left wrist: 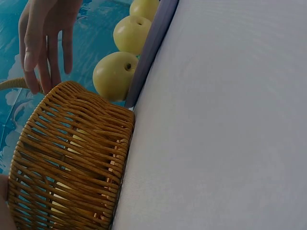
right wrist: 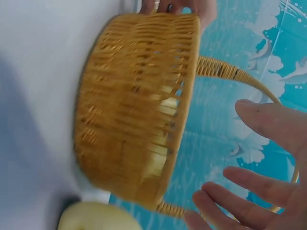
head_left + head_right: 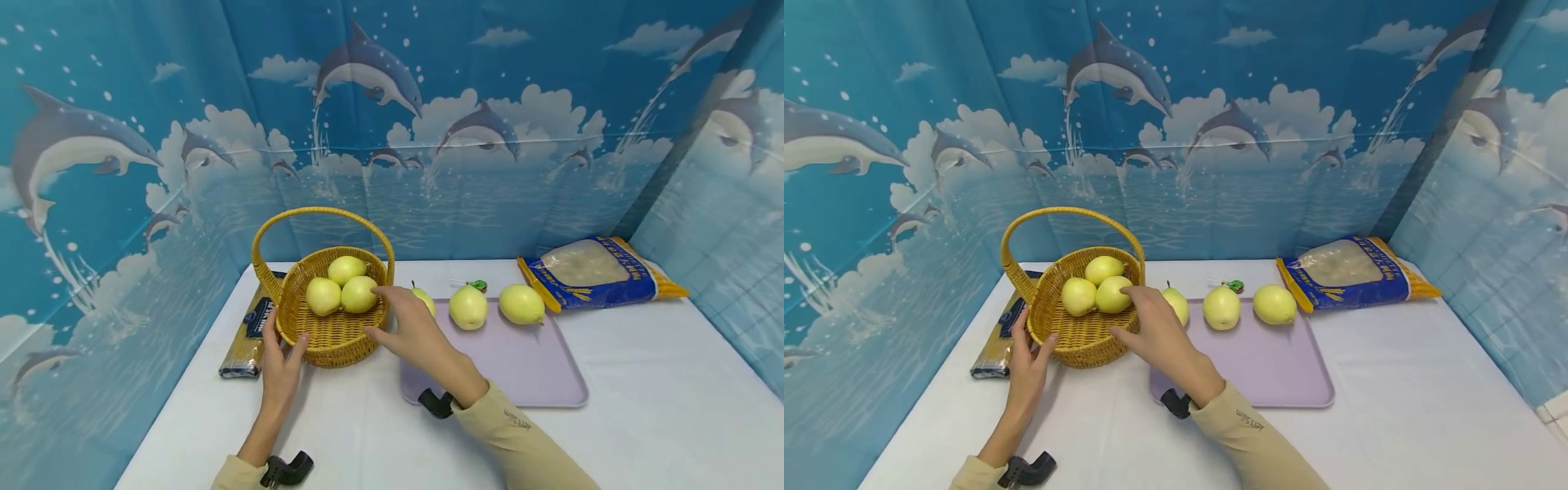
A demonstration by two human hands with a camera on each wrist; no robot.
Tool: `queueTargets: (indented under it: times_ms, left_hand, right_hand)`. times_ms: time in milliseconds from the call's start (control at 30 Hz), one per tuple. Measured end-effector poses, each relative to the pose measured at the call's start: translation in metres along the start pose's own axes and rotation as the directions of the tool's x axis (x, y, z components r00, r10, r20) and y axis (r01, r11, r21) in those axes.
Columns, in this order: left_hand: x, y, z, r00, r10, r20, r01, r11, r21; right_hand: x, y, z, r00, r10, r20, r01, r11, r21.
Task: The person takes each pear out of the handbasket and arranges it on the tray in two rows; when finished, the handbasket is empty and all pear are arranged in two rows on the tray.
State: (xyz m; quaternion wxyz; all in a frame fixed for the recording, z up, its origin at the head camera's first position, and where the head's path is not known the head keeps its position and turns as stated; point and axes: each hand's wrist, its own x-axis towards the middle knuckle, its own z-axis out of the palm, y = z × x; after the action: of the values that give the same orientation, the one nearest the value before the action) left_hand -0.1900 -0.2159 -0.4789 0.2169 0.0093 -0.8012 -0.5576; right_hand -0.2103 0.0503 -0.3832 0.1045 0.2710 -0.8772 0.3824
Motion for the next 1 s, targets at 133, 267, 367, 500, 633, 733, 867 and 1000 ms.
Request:
queueTargets:
  times_ms: [133,267,367,500,633,733,867,1000]
  left_hand:
    - [0.0,0.001,0.003,1.0,0.009,0.008,-0.009,1.0,-0.002]
    - [-0.002,0.002,0.003,1.0,0.009,0.01,-0.009,1.0,-0.004]
    - [-0.002,0.003,0.003,1.0,0.001,0.011,-0.001,1.0,0.001]
    - [-0.001,0.002,0.002,1.0,-0.011,0.014,0.01,1.0,0.007]
    - [0.0,0.001,0.001,1.0,-0.001,0.004,0.001,1.0,0.013]
    - [0.0,0.0,0.0,1.0,0.005,-0.004,-0.005,1.0,0.019]
    - [0.0,0.0,0.0,1.0,0.01,-0.003,-0.01,1.0,0.012]
    - [0.0,-0.001,-0.001,1.0,0.007,0.003,-0.007,1.0,0.005]
  right_hand:
    - [0.01,-0.004,0.01,1.0,0.004,0.011,-0.004,1.0,0.002]
    - [0.019,-0.004,0.02,1.0,0.005,0.021,-0.005,1.0,0.011]
    - [0.025,-0.002,0.026,1.0,0.012,0.013,-0.013,0.999,0.03]
    - [0.033,0.0,0.032,0.999,0.037,-0.012,-0.036,0.998,0.055]
    - [0.041,0.003,0.038,0.997,0.065,-0.038,-0.06,0.993,0.104]
    - [0.046,0.006,0.042,0.996,0.067,-0.059,-0.059,0.99,0.128]
    - [0.05,0.009,0.048,0.995,0.068,-0.071,-0.058,0.989,0.139]
    - [0.051,0.011,0.052,0.993,0.092,-0.069,-0.081,0.985,0.15]
